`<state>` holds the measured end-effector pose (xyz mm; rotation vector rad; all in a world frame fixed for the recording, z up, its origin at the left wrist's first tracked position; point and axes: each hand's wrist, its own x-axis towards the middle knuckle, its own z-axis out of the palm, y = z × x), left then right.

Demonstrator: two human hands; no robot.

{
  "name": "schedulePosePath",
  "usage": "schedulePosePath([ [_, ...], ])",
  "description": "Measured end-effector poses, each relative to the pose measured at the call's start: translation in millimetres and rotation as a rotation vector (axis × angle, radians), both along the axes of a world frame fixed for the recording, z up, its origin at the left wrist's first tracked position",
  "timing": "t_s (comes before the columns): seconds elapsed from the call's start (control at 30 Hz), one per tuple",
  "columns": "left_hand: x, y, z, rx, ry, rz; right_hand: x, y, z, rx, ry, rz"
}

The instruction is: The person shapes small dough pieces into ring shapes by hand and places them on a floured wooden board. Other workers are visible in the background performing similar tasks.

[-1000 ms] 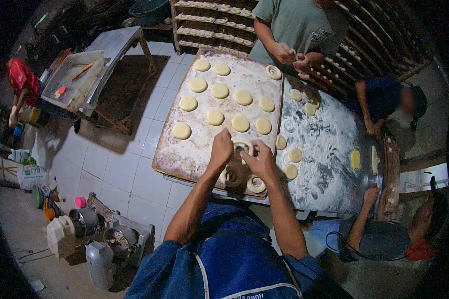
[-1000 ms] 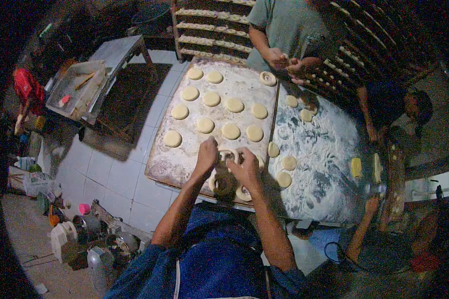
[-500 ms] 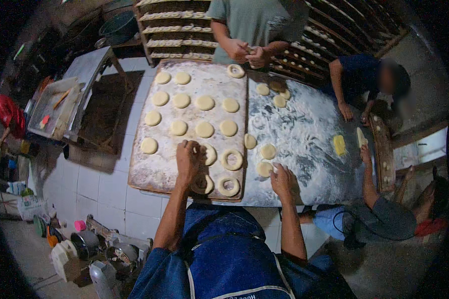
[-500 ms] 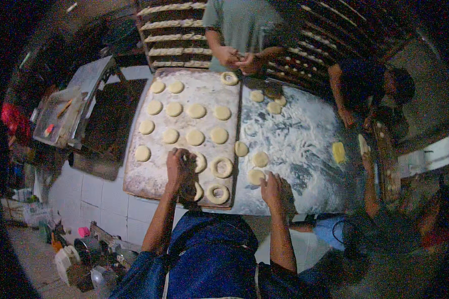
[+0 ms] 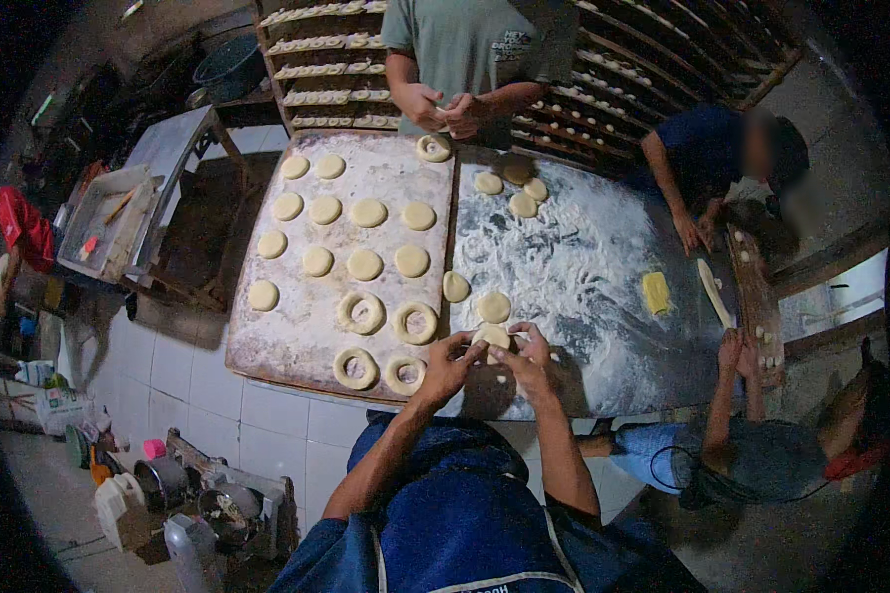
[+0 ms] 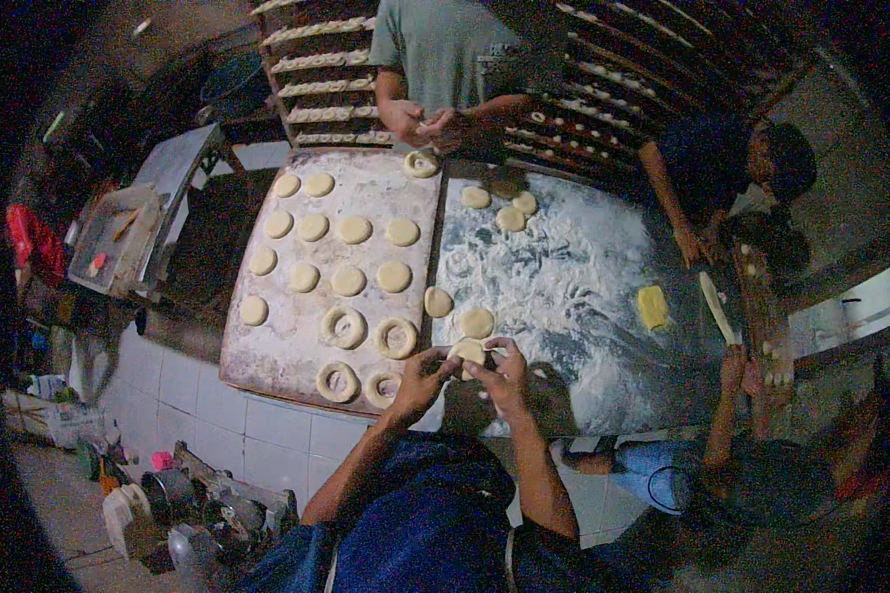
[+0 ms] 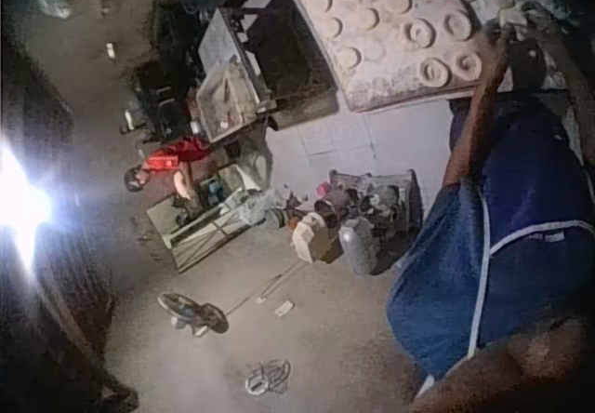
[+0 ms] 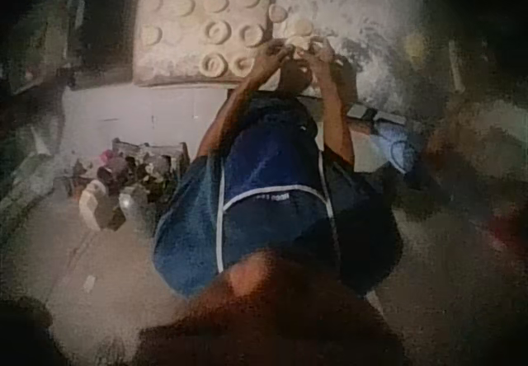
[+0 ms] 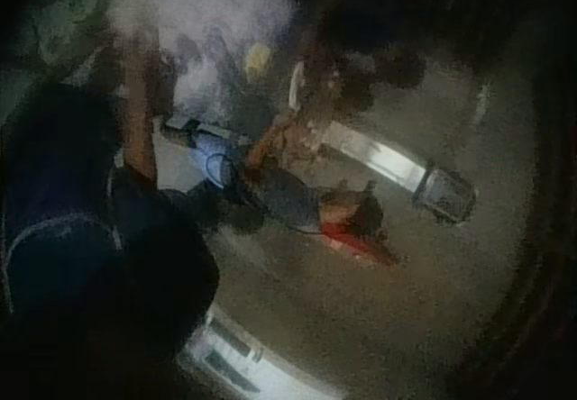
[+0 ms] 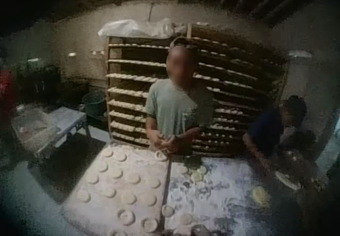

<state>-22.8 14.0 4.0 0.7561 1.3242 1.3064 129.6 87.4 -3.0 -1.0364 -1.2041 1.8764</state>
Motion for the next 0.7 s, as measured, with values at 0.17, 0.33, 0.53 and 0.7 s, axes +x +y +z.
schedulePosePath([
  [0.17, 23, 5, -4, 0.039, 0.047, 0.067, 3, 2, 26, 0.299, -0.271, 0.045],
  [0.33, 36, 11, -4, 0.075, -0.107, 0.114, 17, 4, 24, 0.387, -0.143, 0.132],
  [0.53, 28, 2, -15, 0.076, -0.559, -0.009, 16, 14, 23, 0.261, 0.189, 0.271],
  [0.7, 31, 3, 9, 0.246, -0.411, 0.073, 3, 23, -27, 0.020, -0.330, 0.115],
])
